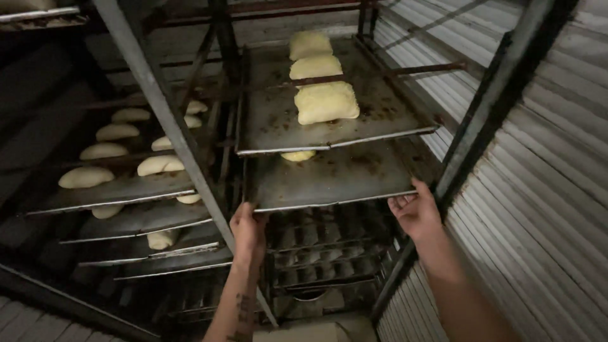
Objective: Applying egg wash and sprinkling seeds onto shaped bread dough on baking trays.
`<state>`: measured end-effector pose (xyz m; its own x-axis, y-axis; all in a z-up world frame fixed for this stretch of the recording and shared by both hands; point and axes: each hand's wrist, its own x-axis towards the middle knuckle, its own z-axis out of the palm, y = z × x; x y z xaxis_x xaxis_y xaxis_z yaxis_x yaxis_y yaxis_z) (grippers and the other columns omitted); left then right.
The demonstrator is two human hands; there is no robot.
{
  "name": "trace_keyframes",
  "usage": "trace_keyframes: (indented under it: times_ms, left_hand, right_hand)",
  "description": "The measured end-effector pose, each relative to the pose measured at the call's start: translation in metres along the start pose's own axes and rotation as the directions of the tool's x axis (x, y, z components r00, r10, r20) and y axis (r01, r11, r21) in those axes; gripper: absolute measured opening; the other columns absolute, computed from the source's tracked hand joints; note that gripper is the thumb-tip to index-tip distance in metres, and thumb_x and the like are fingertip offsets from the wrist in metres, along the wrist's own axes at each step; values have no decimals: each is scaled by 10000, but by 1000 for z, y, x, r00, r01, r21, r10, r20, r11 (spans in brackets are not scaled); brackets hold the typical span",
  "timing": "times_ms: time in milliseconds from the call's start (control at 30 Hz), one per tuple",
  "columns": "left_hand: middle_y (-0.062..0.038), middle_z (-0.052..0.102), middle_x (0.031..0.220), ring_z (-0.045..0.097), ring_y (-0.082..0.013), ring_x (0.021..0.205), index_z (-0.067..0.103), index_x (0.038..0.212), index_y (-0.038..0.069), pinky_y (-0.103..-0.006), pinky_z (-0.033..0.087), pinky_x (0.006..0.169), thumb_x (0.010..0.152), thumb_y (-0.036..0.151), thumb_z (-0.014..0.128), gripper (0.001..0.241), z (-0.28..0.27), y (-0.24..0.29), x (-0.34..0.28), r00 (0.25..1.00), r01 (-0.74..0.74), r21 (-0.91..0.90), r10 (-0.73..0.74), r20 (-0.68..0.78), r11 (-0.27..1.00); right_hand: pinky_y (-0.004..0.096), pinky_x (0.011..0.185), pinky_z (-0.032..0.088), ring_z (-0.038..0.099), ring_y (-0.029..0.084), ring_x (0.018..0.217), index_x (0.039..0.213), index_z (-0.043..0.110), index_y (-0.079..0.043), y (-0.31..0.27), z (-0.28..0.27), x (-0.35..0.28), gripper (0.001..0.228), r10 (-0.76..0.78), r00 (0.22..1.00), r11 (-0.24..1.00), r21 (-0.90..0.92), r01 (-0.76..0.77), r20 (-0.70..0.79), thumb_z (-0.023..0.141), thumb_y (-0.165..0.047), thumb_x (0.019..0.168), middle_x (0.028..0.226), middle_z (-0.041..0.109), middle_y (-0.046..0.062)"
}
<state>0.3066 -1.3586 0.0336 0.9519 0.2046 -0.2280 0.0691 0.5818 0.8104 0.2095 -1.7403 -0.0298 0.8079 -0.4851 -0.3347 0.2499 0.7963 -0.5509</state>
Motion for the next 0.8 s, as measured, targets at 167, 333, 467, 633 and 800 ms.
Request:
trace_keyframes:
  times_ms: [167, 333, 467, 633, 800]
  left_hand:
    - [-66, 517, 689, 532, -194, 614, 631, 788, 39, -392, 511, 577, 852, 145, 698, 141, 1, -17, 26, 999, -33, 62, 33, -2, 998]
    - [-70, 490, 606, 491, -172, 529, 610, 720, 40, -376, 452, 499, 853, 145, 685, 185, -4, -27, 42, 997, -75, 129, 74, 14, 989]
    - [-292, 618, 1100, 636, -338, 983, 579, 1244, -152, -524, 549, 781, 985, 358, 661, 578, -3, -26, 45, 994, -104, 404, 89, 57, 909]
    - [-341, 675, 1104, 734, -421, 932, 598, 1257, -157, -510, 617, 744, 960, 452, 692, 684, -9, -59, 106, 997, -81, 491, 76, 30, 867]
    - [-211, 717, 1234, 662, -348, 1214, 698, 1284, 44, -481, 539, 1002, 842, 749, 707, 832, -11, -52, 123, 998, -58, 711, 15, 66, 701]
  right_hand:
    - [423, 956, 535, 583, 193, 1014, 1067, 525, -139, -4, 25, 1, 416, -11, 999, 1000, -28, 10, -33, 823, -354, 873, 1004, 585, -13]
    - [427, 947, 550, 598, 209, 1026, 1049, 553, -122, -2, 26, 13, 411, -11, 999, 1000, -6, 11, -52, 842, -347, 863, 1009, 595, -1]
    - [439, 1022, 516, 556, 206, 1117, 1152, 516, -158, -7, 40, 8, 498, -35, 998, 991, -130, 28, -52, 785, -500, 909, 1099, 556, -4]
    - [434, 1038, 516, 548, 247, 1228, 1314, 464, -168, -11, 37, 27, 770, -2, 1000, 957, -291, -1, -10, 722, -754, 886, 1250, 545, 43]
    - [491, 1210, 378, 398, 311, 1478, 1580, 231, -202, -20, 73, 0, 1047, 28, 999, 883, -468, -32, -15, 564, -896, 870, 1615, 307, 166]
